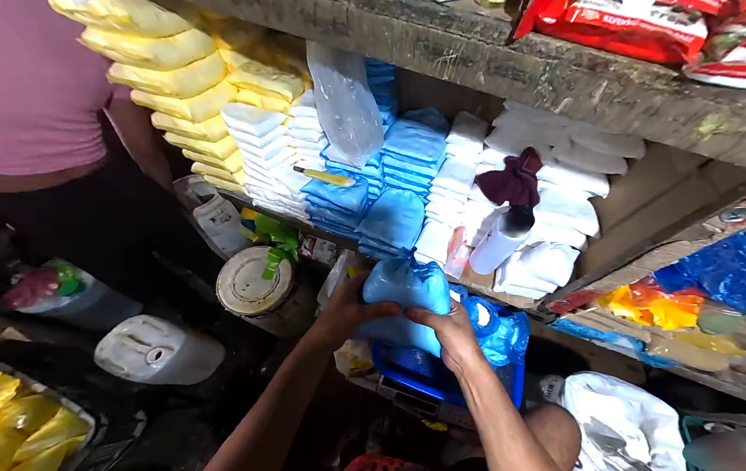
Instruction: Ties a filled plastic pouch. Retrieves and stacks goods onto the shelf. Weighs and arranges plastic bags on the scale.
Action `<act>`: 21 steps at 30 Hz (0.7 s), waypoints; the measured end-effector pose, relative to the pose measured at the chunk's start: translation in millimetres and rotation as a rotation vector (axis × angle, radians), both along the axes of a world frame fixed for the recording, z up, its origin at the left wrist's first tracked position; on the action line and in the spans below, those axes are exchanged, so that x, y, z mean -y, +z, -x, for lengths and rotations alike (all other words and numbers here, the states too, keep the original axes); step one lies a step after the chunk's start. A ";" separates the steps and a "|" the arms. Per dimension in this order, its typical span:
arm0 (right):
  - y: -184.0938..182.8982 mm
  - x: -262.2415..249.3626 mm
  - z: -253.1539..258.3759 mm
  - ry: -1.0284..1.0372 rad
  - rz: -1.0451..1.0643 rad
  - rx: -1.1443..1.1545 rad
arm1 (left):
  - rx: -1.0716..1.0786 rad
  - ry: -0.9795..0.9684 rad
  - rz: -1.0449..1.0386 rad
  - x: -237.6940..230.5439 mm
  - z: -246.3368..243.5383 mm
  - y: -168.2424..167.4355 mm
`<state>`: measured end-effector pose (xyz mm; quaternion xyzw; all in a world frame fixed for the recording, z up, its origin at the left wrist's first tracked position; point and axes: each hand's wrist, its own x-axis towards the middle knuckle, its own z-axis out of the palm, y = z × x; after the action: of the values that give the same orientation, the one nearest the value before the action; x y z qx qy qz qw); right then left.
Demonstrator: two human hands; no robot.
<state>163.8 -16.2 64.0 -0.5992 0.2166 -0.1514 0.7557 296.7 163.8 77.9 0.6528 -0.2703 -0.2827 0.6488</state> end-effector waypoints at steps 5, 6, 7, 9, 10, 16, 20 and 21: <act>7.0 21.7 0.0 0.194 -0.035 -0.025 | -0.110 0.033 -0.017 5.9 -0.9 -16.9; 4.4 20.3 -2.8 0.141 -0.054 -0.045 | -0.135 0.036 -0.004 8.3 0.1 -20.2; 1.4 19.0 -6.6 0.088 -0.071 -0.057 | -0.159 0.045 0.012 11.2 0.0 -22.7; -5.6 18.3 -14.3 -0.002 -0.095 -0.078 | -0.203 0.065 0.032 18.1 -1.9 -30.0; -9.8 18.9 -17.6 -0.036 -0.103 -0.087 | -0.219 0.078 0.029 21.2 -3.0 -34.6; -29.9 22.7 -31.8 -0.103 -0.127 -0.143 | -0.219 -0.005 0.054 26.8 -23.7 -52.3; -37.1 35.2 -34.5 0.098 -0.112 -0.113 | -0.230 0.069 0.026 35.0 -33.4 -61.6; -35.9 41.5 -36.7 0.159 -0.119 -0.094 | -0.222 0.079 0.013 37.1 -35.8 -62.6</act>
<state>200.4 -57.7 28.1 -0.5750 0.2123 -0.0495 0.7886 332.5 126.7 15.4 0.6235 -0.1727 -0.3258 0.6894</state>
